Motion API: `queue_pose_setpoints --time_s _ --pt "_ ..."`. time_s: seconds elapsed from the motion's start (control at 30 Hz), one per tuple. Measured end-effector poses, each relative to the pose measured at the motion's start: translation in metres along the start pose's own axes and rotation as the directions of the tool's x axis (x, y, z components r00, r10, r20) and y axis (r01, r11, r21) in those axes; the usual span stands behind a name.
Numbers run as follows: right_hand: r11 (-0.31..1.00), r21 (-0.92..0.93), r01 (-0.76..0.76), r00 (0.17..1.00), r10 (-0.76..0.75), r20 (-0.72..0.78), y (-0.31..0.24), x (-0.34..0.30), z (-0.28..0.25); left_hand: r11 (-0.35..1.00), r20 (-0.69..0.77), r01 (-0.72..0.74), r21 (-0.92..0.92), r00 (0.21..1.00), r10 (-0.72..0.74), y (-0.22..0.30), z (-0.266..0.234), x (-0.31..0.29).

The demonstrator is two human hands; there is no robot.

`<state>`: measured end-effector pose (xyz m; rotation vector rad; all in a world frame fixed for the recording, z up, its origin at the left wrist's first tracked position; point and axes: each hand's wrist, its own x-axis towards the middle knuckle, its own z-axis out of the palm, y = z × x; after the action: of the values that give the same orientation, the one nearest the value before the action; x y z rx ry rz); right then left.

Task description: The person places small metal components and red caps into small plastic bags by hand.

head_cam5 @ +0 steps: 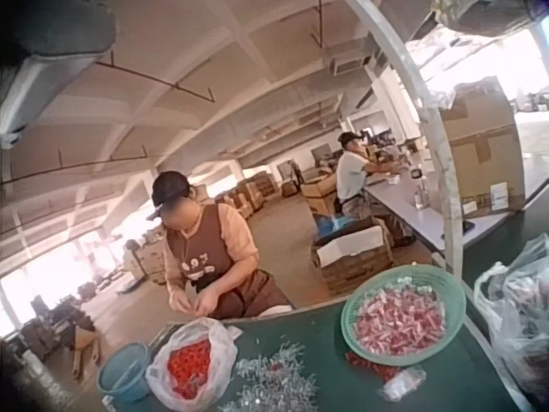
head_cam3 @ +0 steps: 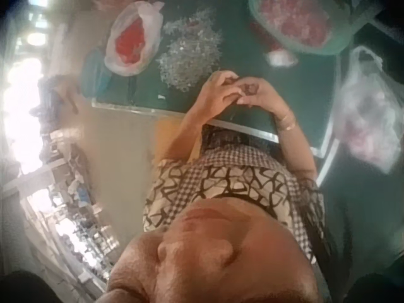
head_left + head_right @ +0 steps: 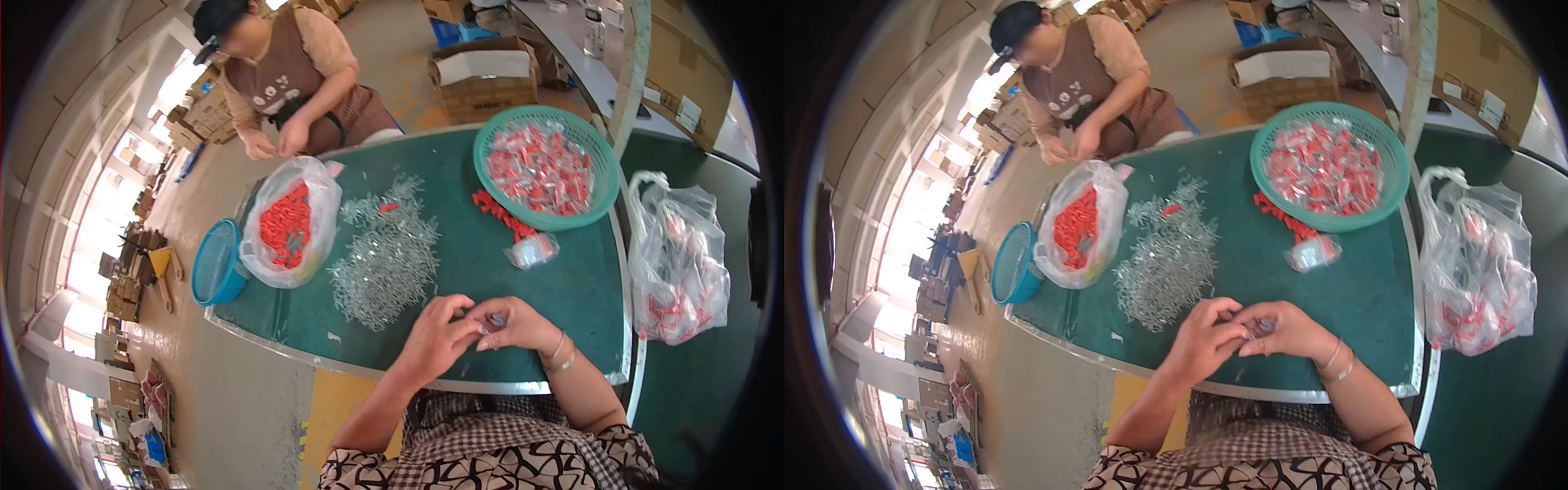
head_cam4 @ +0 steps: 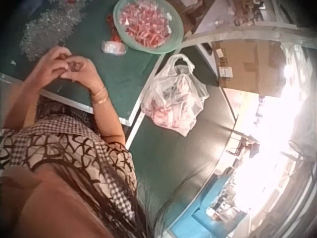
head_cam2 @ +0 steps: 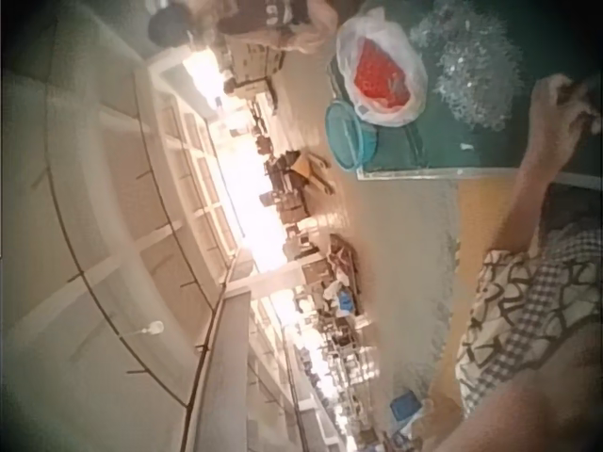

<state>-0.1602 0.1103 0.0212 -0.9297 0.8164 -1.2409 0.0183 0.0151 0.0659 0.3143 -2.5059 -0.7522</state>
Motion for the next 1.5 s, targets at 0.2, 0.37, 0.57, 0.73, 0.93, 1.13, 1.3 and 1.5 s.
queue_pose_setpoints --time_s 0.2,0.37,0.57,0.73,0.93,1.13,1.3,1.5 --pt "0.998 0.007 -0.067 0.993 0.066 0.093 -0.009 0.014 -0.005 0.993 -0.013 -0.014 0.115 1.000 0.016 -0.003 -0.011 0.004" --pt "1.000 0.004 -0.022 0.996 0.021 0.088 -0.004 0.016 -0.006 0.997 0.002 -0.013 0.073 1.000 0.013 -0.008 -0.003 0.007" --pt "0.995 0.095 -0.035 0.996 0.027 0.086 0.004 0.010 -0.006 0.998 0.002 -0.002 0.064 1.000 0.002 -0.001 0.001 0.004" --pt "0.998 -0.030 -0.046 0.999 0.047 0.027 0.003 0.011 -0.005 0.992 0.013 0.007 0.124 1.000 -0.008 -0.004 0.002 0.004" --pt "0.984 0.168 -0.053 0.999 0.052 0.010 0.004 0.012 -0.008 0.996 0.032 -0.018 0.089 0.999 0.015 -0.004 -0.002 0.009" --pt "0.970 0.232 -0.067 0.997 0.072 -0.012 0.007 0.013 -0.011 0.998 0.068 0.063 -0.011 0.996 -0.062 -0.004 -0.003 0.011" --pt "0.987 0.104 -0.121 0.991 0.126 -0.039 -0.003 0.011 -0.008 0.995 0.039 0.091 -0.028 0.995 -0.090 -0.009 -0.005 0.008" --pt "0.946 -0.311 0.088 0.984 -0.131 -0.120 0.000 0.013 -0.003 0.990 -0.001 0.006 0.142 1.000 -0.005 -0.009 -0.006 0.006"
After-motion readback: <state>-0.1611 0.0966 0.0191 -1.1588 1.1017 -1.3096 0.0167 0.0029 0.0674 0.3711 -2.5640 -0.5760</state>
